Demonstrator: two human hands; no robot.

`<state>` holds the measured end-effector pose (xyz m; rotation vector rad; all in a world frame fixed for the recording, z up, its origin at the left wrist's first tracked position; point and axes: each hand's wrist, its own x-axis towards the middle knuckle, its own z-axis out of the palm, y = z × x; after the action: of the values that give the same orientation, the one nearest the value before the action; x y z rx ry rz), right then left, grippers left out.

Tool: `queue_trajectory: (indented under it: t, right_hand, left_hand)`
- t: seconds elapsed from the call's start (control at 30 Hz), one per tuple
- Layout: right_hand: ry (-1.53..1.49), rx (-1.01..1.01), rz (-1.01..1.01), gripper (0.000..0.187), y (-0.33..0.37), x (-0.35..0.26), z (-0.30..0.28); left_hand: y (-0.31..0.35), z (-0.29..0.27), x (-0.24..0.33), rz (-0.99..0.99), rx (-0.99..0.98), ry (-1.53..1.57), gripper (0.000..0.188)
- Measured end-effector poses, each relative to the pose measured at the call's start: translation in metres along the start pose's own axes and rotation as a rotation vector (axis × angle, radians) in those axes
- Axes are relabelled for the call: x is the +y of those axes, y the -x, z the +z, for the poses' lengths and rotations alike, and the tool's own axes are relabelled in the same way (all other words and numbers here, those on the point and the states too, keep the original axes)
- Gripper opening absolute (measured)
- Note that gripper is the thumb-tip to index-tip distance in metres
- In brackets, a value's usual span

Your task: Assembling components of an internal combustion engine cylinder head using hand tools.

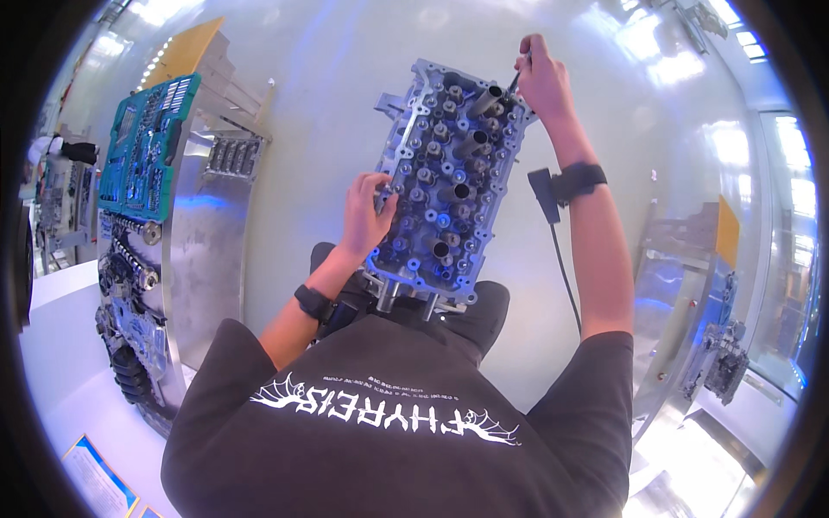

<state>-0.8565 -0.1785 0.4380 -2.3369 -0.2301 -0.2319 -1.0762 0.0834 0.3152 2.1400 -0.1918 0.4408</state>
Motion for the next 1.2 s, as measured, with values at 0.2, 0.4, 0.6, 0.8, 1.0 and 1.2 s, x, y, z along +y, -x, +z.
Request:
queue_trajectory:
  t: [0.2,0.4,0.6,0.8,1.0,1.2]
  right_hand:
    - [0.042,0.025,-0.070,0.018,0.006,0.000,0.003]
    - [0.070,0.155,-0.094,0.038,0.001,0.040,0.022]
    - [0.108,0.233,-0.206,0.020,-0.003,0.029,0.009]
    - [0.056,0.131,0.007,0.022,0.019,0.007,0.018]
    - [-0.345,0.151,0.104,0.023,0.000,0.031,0.012]
    - [-0.227,0.131,0.059,0.022,-0.002,0.035,0.011]
  left_hand:
    - [0.004,0.007,-0.002,0.013,0.045,-0.042,0.031]
    - [0.007,0.009,-0.002,0.065,0.049,-0.046,0.029]
    - [0.005,0.009,0.002,0.123,0.072,-0.100,0.027]
    - [0.014,-0.008,-0.001,0.222,0.127,-0.167,0.026]
    - [0.027,-0.014,0.000,0.101,0.093,-0.010,0.028]
    - [0.019,-0.014,-0.003,0.050,0.059,0.156,0.026]
